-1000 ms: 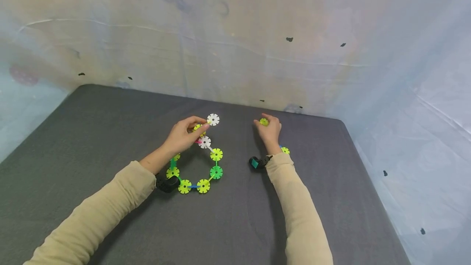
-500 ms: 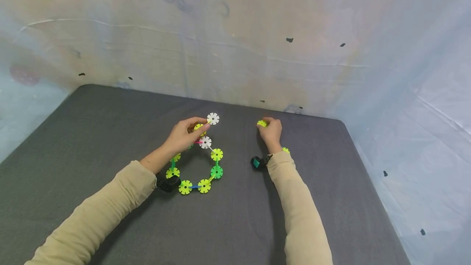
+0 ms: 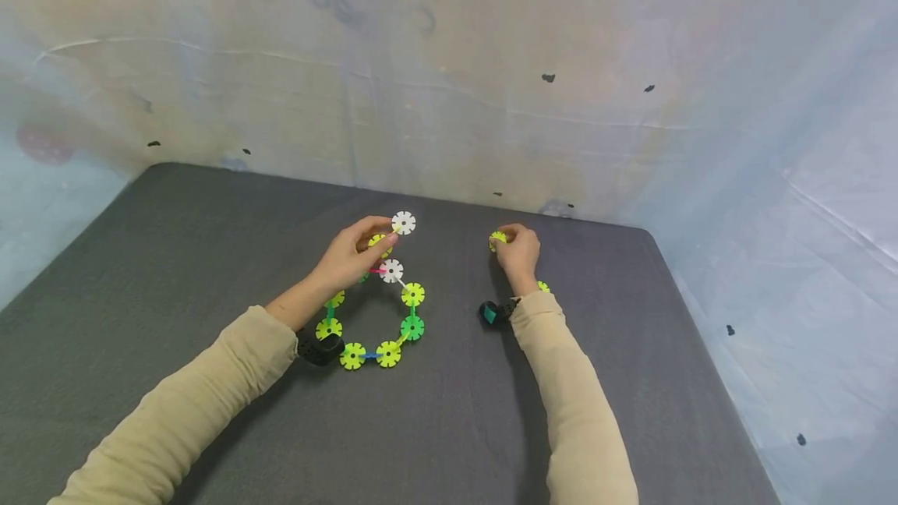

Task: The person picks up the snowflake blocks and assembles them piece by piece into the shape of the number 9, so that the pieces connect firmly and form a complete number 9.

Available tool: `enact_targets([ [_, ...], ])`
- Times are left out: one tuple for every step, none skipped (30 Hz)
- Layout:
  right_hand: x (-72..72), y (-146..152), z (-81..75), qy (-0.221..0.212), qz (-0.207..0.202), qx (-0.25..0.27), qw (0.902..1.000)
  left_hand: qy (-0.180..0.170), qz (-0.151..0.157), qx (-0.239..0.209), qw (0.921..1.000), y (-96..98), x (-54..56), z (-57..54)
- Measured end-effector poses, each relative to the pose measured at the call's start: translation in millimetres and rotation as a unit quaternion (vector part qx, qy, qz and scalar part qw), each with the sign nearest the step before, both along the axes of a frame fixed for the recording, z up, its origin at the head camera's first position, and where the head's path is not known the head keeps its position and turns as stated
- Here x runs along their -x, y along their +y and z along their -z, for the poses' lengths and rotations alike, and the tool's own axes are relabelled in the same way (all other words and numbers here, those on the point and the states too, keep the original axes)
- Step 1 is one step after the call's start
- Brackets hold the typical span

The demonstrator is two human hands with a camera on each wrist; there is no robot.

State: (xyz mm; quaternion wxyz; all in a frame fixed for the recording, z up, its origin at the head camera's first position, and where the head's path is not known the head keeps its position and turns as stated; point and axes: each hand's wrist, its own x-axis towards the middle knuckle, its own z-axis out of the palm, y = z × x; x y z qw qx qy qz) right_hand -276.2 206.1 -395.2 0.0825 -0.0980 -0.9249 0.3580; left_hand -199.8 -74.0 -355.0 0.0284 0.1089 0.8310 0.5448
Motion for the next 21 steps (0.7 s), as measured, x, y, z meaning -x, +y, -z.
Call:
enact_targets([
  [0.1, 0, -1.2, -0.001, -0.002, -0.001, 1.0, 0.004, 0.0, -0.002, 1.0, 0.2, 0.5, 0.3],
  [0.3, 1, -2.5, -0.001, -0.004, 0.0, 1.0, 0.011, 0.001, -0.004, 0.9999, 0.4, 0.8, 0.6],
  [0.4, 1, -3.7, 0.0, -0.003, 0.003, 1.0, 0.017, 0.003, -0.002, 0.9998, 0.7, 1.1, 0.8],
  [0.6, 1, -4.8, 0.003, -0.002, 0.005, 1.0, 0.024, 0.004, 0.002, 0.9997, 1.0, 1.4, 1.0],
  [0.9, 0, -6.0, 0.007, 0.0, 0.008, 0.9999, 0.03, 0.006, 0.007, 0.9995, 1.2, 1.5, 0.9],
  [1.3, 0, -6.9, 0.013, 0.002, 0.011, 0.9999, 0.036, 0.008, 0.011, 0.9993, 1.4, 1.6, 0.7],
  [1.5, 0, -7.6, 0.015, 0.003, 0.015, 0.9998, 0.041, 0.01, 0.015, 0.999, 1.6, 1.7, 0.3],
  [1.8, 0, -8.2, 0.019, 0.005, 0.021, 0.9996, 0.046, 0.013, 0.018, 0.9987, 1.7, 1.8, 0.0],
  [2.0, 0, -8.5, 0.022, 0.007, 0.03, 0.9993, 0.049, 0.016, 0.022, 0.9984, 1.7, 2.1, 0.0],
  [1.9, -1, -8.9, 0.024, 0.007, 0.037, 0.999, 0.053, 0.018, 0.026, 0.9981, 1.5, 2.3, -0.1],
  [1.9, -1, -9.1, 0.026, 0.006, 0.045, 0.9986, 0.056, 0.02, 0.03, 0.9978, 1.4, 2.5, -0.3],
  [1.8, -2, -9.3, 0.028, 0.003, 0.054, 0.9982, 0.059, 0.023, 0.034, 0.9974, 1.1, 2.8, -0.2],
  [1.6, -3, -9.5, 0.03, -0.001, 0.061, 0.9977, 0.062, 0.027, 0.037, 0.997, 0.8, 2.9, -0.1],
  [1.5, -4, -9.8, 0.032, -0.006, 0.071, 0.997, 0.067, 0.029, 0.041, 0.9965, 0.4, 3.4, 0.3],
  [1.1, -6, -10.3, 0.034, -0.013, 0.082, 0.996, 0.071, 0.031, 0.043, 0.9961, 0.0, 3.8, 0.7],
  [0.7, -8, -11.3, 0.037, -0.023, 0.098, 0.9942, 0.076, 0.032, 0.046, 0.9956, -0.5, 4.1, 0.9],
  [0.2, -10, -12.6, 0.038, -0.033, 0.117, 0.9918, 0.08, 0.032, 0.047, 0.9951, -0.9, 4.5, 1.1],
  [-0.6, -12, -14.2, 0.038, -0.045, 0.139, 0.9885, 0.085, 0.031, 0.047, 0.9948, -1.4, 4.7, 1.5],
  [-1.4, -15, -16.0, 0.038, -0.058, 0.162, 0.9843, 0.088, 0.029, 0.046, 0.9946, -1.8, 5.1, 1.8],
  [-2.4, -18, -17.7, 0.037, -0.071, 0.191, 0.9783, 0.091, 0.025, 0.046, 0.9945, -2.1, 5.6, 2.0],
  [-3.7, -21, -19.8, 0.038, -0.085, 0.216, 0.9719, 0.093, 0.022, 0.045, 0.9944, -2.3, 5.8, 1.8],
])
